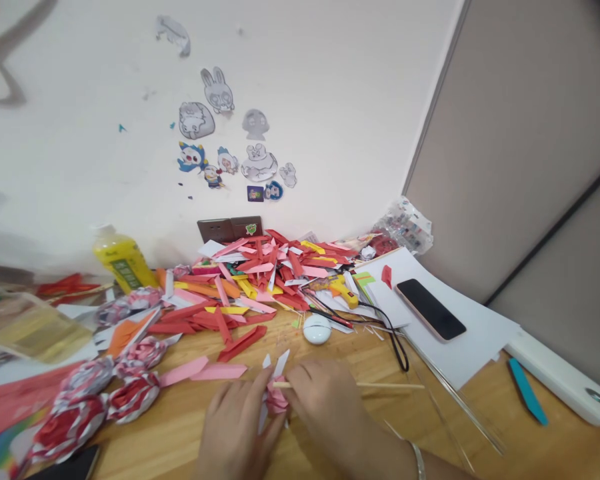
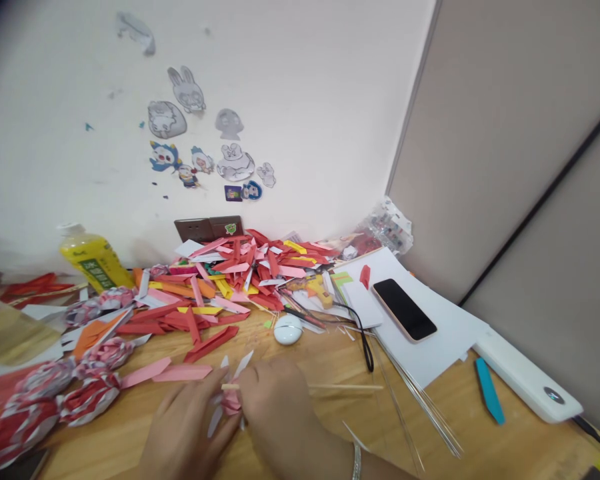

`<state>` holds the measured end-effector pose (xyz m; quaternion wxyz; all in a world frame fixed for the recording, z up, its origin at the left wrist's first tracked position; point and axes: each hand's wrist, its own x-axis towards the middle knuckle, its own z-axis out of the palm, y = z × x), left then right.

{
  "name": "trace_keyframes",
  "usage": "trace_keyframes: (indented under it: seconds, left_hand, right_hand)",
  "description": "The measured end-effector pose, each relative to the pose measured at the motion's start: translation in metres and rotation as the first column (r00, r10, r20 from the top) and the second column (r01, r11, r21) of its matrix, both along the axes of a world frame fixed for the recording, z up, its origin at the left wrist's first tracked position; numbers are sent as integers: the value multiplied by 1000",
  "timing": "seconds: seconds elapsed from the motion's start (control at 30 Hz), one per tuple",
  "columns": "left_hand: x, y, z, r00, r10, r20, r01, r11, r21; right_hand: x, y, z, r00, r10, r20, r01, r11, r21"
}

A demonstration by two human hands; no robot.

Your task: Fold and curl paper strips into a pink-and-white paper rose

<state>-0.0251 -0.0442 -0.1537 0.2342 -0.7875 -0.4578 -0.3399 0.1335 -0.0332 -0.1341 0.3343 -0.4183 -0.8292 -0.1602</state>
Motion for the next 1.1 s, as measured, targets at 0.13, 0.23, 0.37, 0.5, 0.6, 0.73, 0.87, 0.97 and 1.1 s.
trace_keyframes:
  seconds: [0.13,0.23,0.37,0.5,0.6,0.73,0.87,0.97,1.1]
  left_hand:
    - [0,-1,0,1000,-2,-7,2,1000,7]
    - [0,-1,0,1000,-11,-8,11,1000,10]
    - [-1,-1,0,1000,-17,-17,18,1000,23]
    - [0,-1,1,1000,-20,-19,21,1000,14]
    - [0,0,1,1000,-25,-16,25,1000,8]
    - [-1,0,0,999,-31,-16,31,999,12]
    - [-1,0,0,999,-24,-26,25,1000,5]
    - [-1,0,1,999,-23,-37,23,1000,8]
    - [-1,0,1,999,-32,-30,32,999,14]
  right_hand:
    - [-2,0,-1,1000,-5,-21,5,1000,-5]
    - [-3,-1,-2,999,5,-46,-3,999,48]
    - [-4,-2,-2,999,-14,-48,20,992,121]
    - [-5,-1,-2,999,-22,-33,27,989,143]
    - [-5,-1,-4,1000,-25,-15,26,989,148]
    - [-5,-1,-7,1000,-26,7,25,991,129]
    - [-5,-1,-9,999,-24,20,22,993,116]
    - [-5,-1,-10,999,-26,35,22,994,103]
    - [-6,0,-10,999,-33,31,29,993,111]
